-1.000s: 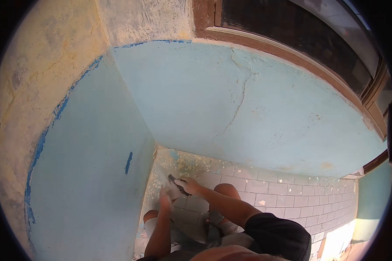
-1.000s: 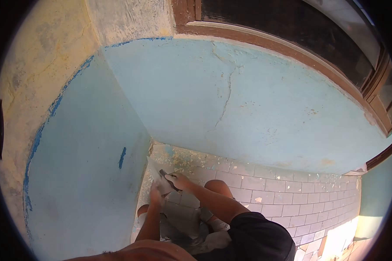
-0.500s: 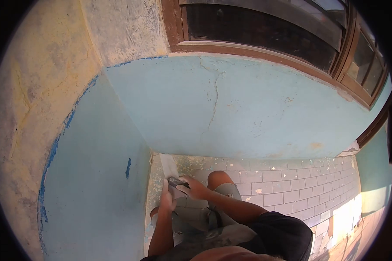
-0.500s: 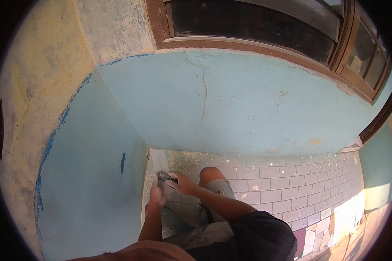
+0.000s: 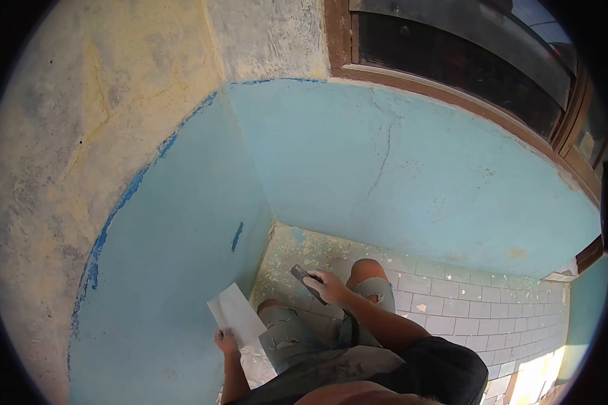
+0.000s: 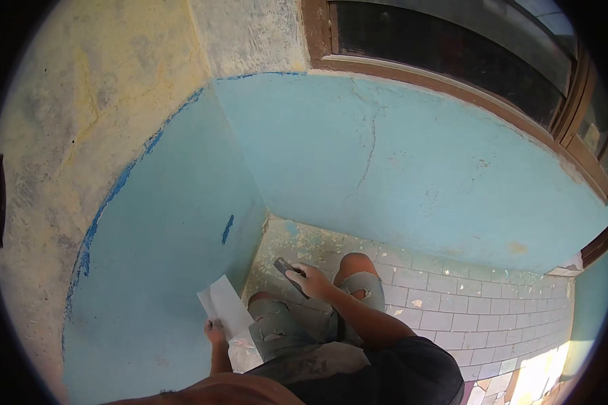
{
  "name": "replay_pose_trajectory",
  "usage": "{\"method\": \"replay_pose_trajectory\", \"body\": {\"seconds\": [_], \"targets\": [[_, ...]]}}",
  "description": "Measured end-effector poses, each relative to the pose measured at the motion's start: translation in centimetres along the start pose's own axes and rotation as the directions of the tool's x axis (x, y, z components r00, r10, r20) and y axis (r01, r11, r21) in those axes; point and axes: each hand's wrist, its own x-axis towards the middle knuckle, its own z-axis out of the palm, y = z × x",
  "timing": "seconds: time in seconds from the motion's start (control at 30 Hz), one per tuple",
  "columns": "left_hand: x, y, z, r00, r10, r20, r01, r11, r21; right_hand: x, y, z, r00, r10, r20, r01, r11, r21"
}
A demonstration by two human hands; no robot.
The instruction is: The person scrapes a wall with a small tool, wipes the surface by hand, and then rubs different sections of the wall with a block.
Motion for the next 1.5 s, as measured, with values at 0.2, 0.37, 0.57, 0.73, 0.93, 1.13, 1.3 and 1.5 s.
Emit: {"method": "replay_pose_trajectory", "body": {"seconds": [0.2,0.37,0.57,0.73,0.93,1.13,1.3,1.5], "targets": [[-10.2,-13.4,-13.6,0.896,0.092,-0.434,0.298,0.601,0.742,0.8,2.5,-1.7,0.971,0.223,-0.09,-0.204,0.962,0.182],[-14.8,-19.7,-15.3,0.871,-0.345,-0.349,0.485,0.491,0.724,1.4,2.6,-1.6,0.938,0.31,-0.158,-0.188,0.833,0.52],[-14.4,-23.2,-17.6,0.665,-0.729,-0.161,0.51,0.286,0.811,3.8,3.2,-0.4,0.968,0.207,-0.144,-0.119,0.878,0.465],[-10.4,0.8,-7.7,0.905,0.424,-0.043,-0.164,0.439,0.883,3.0,-2.3,0.8,0.953,0.282,-0.115,-0.174,0.812,0.557],[-3.4,32.9,-5.0,-0.082,0.991,-0.107,-0.343,0.073,0.937,5.1,0.1,3.2,0.97,0.209,-0.127,-0.083,0.77,0.633],[-1.6,44.6,-1.0,0.059,0.998,-0.013,-0.04,0.015,0.999,4.5,-2.5,4.4,0.972,0.203,-0.122,-0.07,0.739,0.67],[-1.0,43.9,1.3,0.283,0.909,0.306,-0.149,-0.274,0.95,5.7,-9.1,6.0,0.979,0.202,0.002,-0.142,0.679,0.721],[-3.8,47.7,-0.7,0.362,0.794,0.488,-0.213,-0.439,0.873,11.5,-21.6,6.2,0.967,-0.145,0.208,-0.132,0.411,0.902]]}}
